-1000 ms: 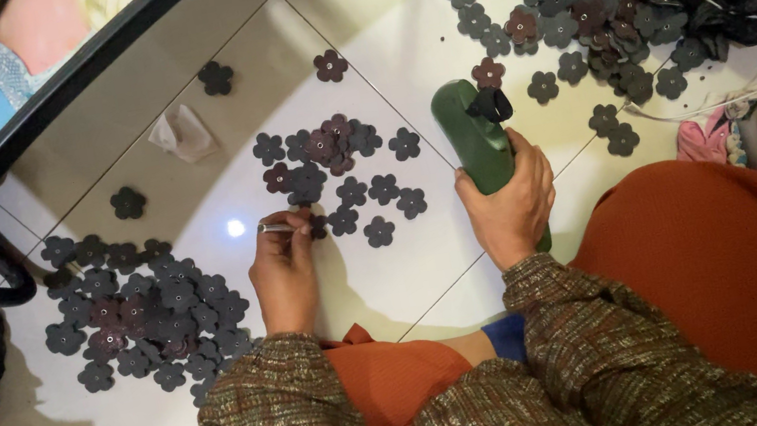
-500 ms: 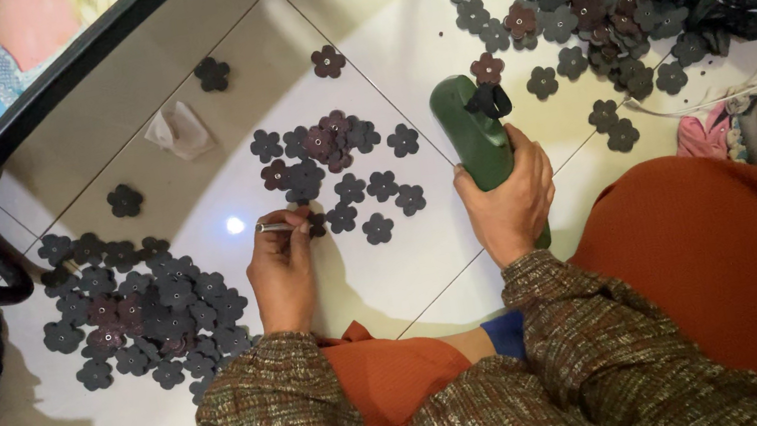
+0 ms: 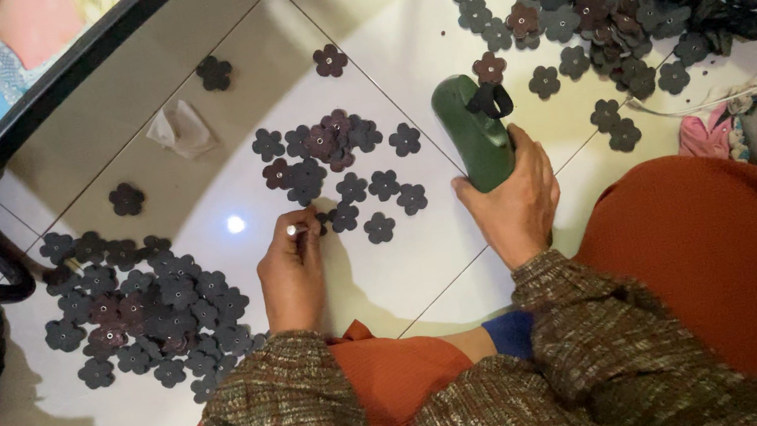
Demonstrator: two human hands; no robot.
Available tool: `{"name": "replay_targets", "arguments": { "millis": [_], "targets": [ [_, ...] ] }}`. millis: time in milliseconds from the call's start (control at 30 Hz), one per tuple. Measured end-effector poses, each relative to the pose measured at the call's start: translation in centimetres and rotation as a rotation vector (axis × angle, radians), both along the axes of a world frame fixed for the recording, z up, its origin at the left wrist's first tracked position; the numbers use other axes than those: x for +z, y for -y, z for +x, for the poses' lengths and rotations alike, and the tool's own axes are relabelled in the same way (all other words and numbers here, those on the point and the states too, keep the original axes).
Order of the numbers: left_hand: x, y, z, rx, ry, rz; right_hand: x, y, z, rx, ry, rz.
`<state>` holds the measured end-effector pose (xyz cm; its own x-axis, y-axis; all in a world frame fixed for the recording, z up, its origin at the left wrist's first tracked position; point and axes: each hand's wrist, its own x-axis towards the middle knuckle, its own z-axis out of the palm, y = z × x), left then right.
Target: The person sits on the floor and uses a hot glue gun to attach small flower-shaped pieces to a larger base. They repeatedly pick up pieces, apply glue, and press them into place, working methodically across the surface.
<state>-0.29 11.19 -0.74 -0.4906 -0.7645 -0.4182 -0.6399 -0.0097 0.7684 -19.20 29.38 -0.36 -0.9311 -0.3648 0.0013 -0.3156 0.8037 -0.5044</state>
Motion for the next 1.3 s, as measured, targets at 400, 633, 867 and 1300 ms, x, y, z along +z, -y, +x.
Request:
{"name": "replay_targets", "arguments": {
  "millis": [400,633,867,1300],
  "targets": [
    [2.6,0.8,-0.1,-0.022,0.005,0.002,10.8,1.5,5.7,0.528,0.29,-0.388],
    [2.2,1.4,0.2,-0.023,0.072,0.153,13.7,4.8,7.6,0.851,0.048,-0.239],
    [2.5,0.9,0.7,-0.027,-0.069,-0.002,14.7,3.4,8.4,0.622,0.175,-0.393],
    [0.8,2.7,1.2,0.344,-0.229,-0.018,8.1,2.9,4.3,0.208,0.43,-0.206]
  ]
}}
